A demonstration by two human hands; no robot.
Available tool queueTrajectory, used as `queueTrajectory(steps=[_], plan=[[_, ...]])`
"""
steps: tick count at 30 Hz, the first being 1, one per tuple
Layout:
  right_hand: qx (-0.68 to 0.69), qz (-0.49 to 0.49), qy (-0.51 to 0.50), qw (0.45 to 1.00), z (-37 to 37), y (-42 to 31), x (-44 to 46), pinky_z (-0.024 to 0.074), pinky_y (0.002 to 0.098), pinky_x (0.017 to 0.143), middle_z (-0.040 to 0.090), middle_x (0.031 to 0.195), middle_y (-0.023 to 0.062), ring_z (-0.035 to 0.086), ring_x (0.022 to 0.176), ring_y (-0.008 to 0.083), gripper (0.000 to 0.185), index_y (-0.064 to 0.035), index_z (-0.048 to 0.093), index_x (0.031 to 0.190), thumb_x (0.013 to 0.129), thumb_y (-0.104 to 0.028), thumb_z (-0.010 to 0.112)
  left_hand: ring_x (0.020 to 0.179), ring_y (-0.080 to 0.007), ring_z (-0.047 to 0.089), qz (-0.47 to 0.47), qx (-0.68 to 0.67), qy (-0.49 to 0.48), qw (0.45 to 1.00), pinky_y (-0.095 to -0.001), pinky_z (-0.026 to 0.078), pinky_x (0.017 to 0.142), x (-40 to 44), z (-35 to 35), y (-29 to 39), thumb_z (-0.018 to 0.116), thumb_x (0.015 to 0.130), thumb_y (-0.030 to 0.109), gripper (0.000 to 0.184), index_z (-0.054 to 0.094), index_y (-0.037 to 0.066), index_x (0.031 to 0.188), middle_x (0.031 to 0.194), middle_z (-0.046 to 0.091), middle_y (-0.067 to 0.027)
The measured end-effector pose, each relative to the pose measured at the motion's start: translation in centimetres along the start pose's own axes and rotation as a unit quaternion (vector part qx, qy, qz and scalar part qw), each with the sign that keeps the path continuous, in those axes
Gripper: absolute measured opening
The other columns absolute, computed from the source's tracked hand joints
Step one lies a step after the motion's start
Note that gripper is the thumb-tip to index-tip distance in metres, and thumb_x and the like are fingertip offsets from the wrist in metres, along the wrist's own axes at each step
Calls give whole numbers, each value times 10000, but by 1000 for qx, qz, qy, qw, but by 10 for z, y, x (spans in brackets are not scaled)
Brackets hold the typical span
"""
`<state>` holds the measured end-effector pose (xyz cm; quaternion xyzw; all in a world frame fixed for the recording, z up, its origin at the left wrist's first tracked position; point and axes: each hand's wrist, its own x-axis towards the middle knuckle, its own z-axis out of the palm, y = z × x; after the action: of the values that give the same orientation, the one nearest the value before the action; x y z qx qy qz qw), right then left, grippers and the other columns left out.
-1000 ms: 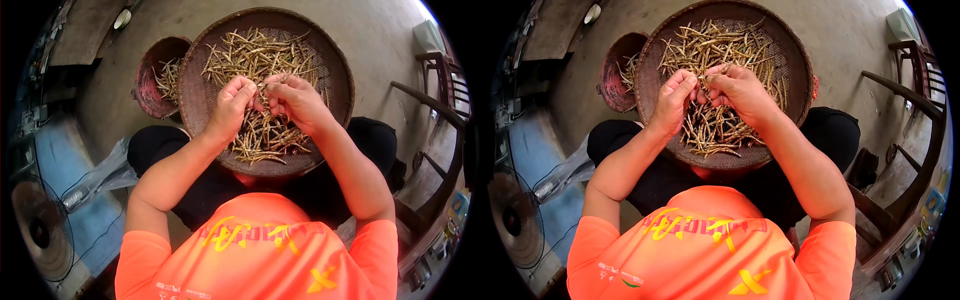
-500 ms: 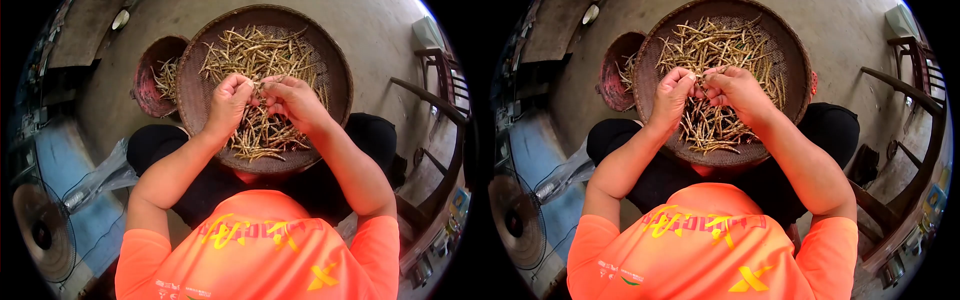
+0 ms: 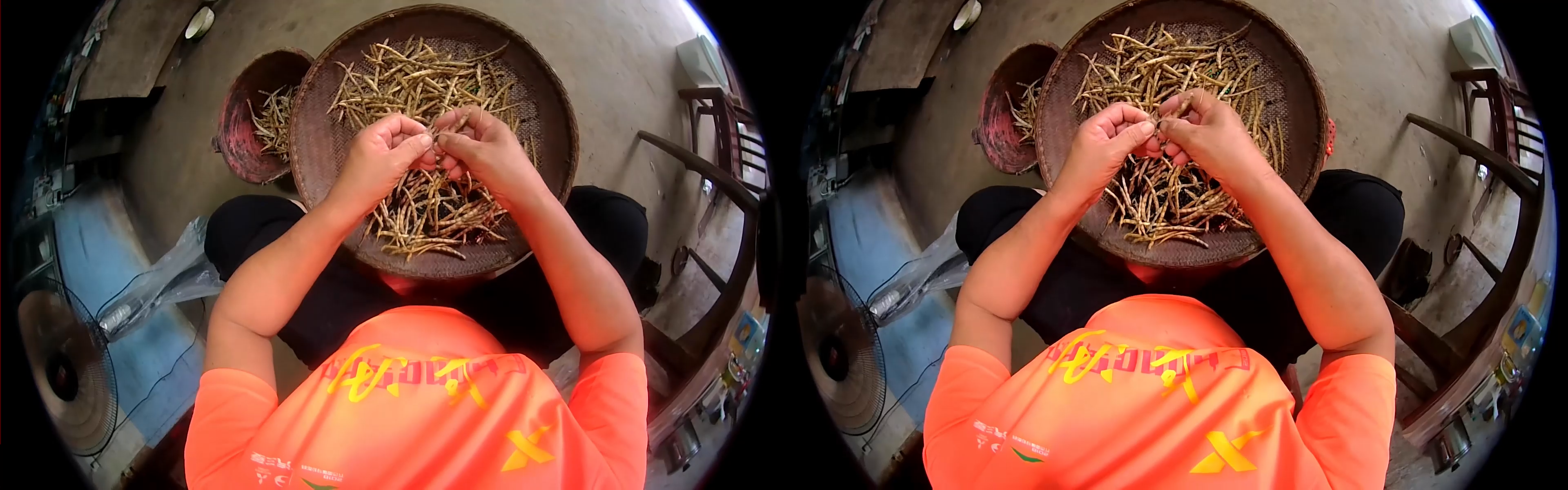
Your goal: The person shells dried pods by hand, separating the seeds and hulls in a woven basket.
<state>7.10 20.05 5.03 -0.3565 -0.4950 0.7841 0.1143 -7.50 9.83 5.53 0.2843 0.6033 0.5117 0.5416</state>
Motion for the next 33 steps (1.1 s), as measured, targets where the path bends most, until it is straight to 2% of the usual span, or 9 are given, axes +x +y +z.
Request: queueTrajectory(steps=[4,12,15,17,20,24,27,29,33], plan=[[-30,-25,1,999,-2,1,2,473,198,558,580,773,28,557,644,72,248,8,506,1114,888,-67,576,716,-108,607,-20,-21,-20,999,-241,502,698,1,-1,0,573,906,122,120,565,18,964,790,618,-37],[-34,-35,-23,999,2,-5,-2,454,196,530,563,707,8,541,608,63,221,-12,522,1070,871,-88,582,667,-124,604,-88,-124,-30,988,-266,541,673,3,-6,-4,563,905,117,119,547,11,957,750,591,-38],[-36,-29,-31,998,2,-3,-2,451,191,530,561,714,0,532,605,57,207,-15,528,1056,872,-92,583,653,-110,589,-91,-92,-37,991,-249,526,655,3,-5,-4,564,906,121,119,546,12,951,767,586,-31],[-34,-26,-32,999,0,-2,0,449,188,530,560,717,-3,529,604,54,200,-16,531,1049,873,-94,583,655,-90,569,-23,-16,-44,999,-227,502,633,5,-5,-7,572,906,129,119,545,19,944,800,588,-24],[-26,-22,-40,999,-2,-2,0,451,191,533,562,717,-3,528,607,53,194,-15,538,1043,870,-89,586,671,-74,556,2,22,-41,999,-214,482,618,3,-3,-3,578,906,136,117,544,29,938,822,588,-15],[-12,-7,-50,999,-3,-8,-3,460,196,548,575,745,7,543,637,60,206,-14,550,1050,867,-100,590,684,-67,552,9,11,-42,999,-213,481,620,2,-3,-3,580,903,123,100,545,35,936,830,591,-9],[-10,1,-57,998,-4,-9,-3,466,196,556,588,770,15,556,656,66,213,-13,554,1054,868,-110,590,688,-63,550,52,108,-22,993,-207,476,619,1,-2,-2,575,902,103,83,541,33,932,832,589,-3],[-13,2,-61,998,-5,-9,-3,469,195,560,595,783,20,562,665,68,215,-12,555,1055,869,-114,589,688,-60,548,146,342,14,928,-203,473,620,-2,0,5,572,900,88,81,533,28,937,816,588,-1],[-10,-15,-76,997,-4,-9,-2,473,198,583,606,810,30,571,694,70,228,-7,555,1055,858,-110,604,684,-64,550,175,341,20,923,-210,474,616,-4,1,3,568,898,77,85,526,22,947,781,580,-4]])
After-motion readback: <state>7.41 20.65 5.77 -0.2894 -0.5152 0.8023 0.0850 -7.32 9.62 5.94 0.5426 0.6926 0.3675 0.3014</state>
